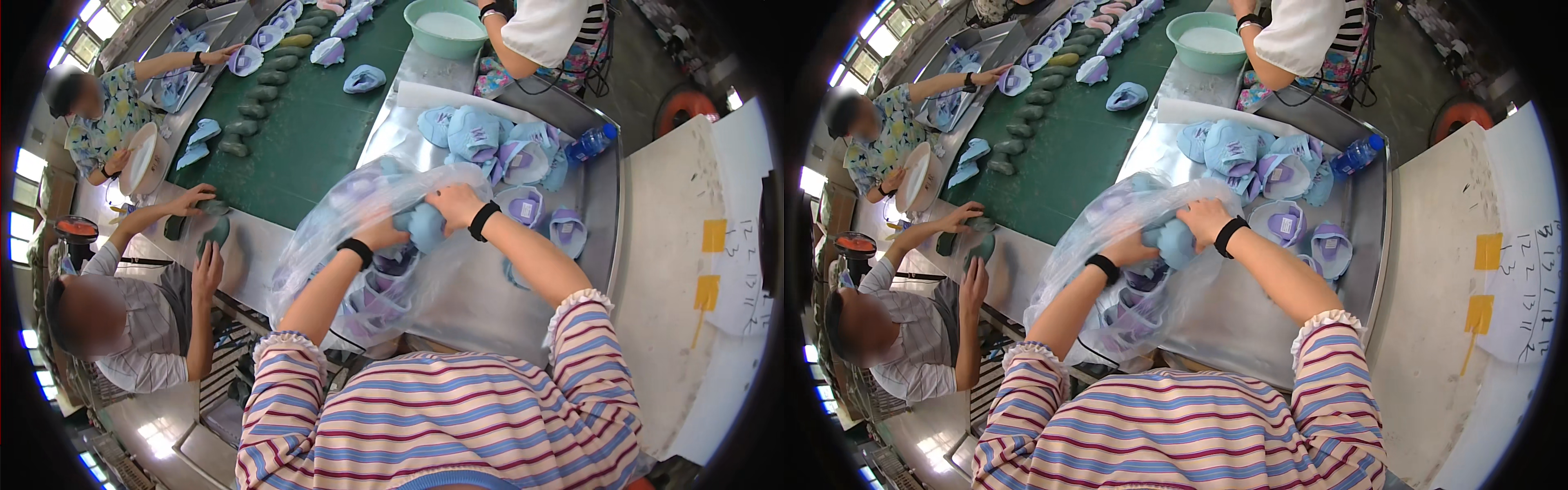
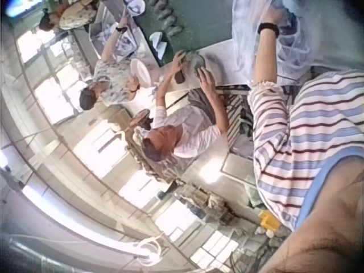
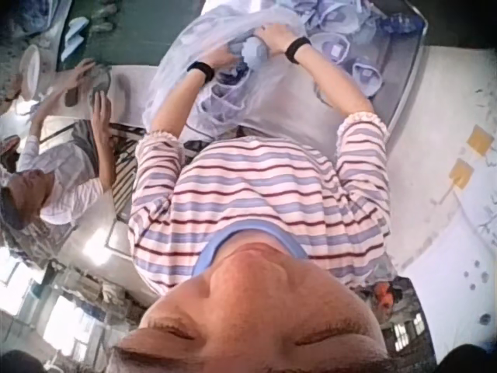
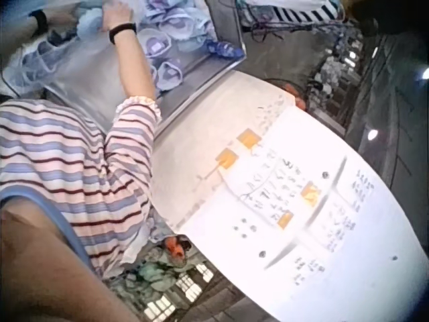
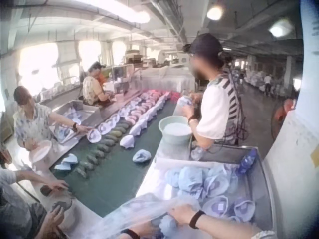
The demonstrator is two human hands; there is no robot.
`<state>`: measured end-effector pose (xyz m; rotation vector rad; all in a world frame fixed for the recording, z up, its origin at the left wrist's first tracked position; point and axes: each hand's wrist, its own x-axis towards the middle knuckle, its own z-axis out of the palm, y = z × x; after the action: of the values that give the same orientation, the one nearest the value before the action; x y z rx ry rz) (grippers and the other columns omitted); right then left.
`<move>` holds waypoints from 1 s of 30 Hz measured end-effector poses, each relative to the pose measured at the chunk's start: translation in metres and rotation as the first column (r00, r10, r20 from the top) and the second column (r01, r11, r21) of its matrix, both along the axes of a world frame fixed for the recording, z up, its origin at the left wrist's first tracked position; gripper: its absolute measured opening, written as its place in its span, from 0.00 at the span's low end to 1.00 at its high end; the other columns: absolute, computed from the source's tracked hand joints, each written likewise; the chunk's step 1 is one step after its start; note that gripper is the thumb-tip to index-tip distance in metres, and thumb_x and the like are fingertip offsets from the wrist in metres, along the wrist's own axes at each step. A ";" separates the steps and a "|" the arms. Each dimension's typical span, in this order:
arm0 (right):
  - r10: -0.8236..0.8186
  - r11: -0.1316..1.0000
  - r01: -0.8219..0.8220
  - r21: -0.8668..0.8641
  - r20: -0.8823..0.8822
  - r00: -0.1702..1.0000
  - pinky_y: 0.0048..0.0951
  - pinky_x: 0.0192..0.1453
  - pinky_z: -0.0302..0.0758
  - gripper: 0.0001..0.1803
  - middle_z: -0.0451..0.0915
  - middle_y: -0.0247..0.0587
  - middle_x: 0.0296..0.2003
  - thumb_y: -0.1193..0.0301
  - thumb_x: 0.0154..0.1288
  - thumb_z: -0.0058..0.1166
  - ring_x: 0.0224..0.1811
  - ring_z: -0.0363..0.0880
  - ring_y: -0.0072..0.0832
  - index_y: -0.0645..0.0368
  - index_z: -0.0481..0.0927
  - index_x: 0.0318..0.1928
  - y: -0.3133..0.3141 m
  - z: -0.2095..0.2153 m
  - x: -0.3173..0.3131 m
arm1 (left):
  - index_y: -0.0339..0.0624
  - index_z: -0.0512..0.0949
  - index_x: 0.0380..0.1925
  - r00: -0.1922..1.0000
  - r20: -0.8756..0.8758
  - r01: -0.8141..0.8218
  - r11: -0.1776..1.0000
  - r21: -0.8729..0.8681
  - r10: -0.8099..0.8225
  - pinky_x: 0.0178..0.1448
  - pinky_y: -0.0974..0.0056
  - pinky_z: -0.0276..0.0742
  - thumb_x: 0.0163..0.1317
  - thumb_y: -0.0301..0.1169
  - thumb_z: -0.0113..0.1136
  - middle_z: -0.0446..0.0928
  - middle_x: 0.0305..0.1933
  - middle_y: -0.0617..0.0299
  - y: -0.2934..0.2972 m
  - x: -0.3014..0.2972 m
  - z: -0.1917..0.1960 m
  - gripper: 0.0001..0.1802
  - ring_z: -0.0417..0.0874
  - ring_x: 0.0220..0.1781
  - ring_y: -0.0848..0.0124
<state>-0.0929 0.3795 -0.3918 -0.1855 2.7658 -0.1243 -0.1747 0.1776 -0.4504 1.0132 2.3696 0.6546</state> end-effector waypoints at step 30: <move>-0.359 -0.389 0.280 -0.878 0.424 0.831 0.28 0.52 0.75 0.20 0.77 0.39 0.47 0.68 0.64 0.55 0.48 0.77 0.26 0.66 0.69 0.53 0.041 0.068 0.044 | 0.38 0.65 0.56 0.638 0.737 -0.712 0.194 0.675 -0.222 0.54 0.62 0.75 0.61 0.22 0.51 0.75 0.49 0.55 -0.116 0.014 0.130 0.21 0.78 0.49 0.66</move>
<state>-0.0492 0.4204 -0.3238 0.3230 1.6538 -2.6235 -0.1611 0.0614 -0.3206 0.3962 1.1331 2.4067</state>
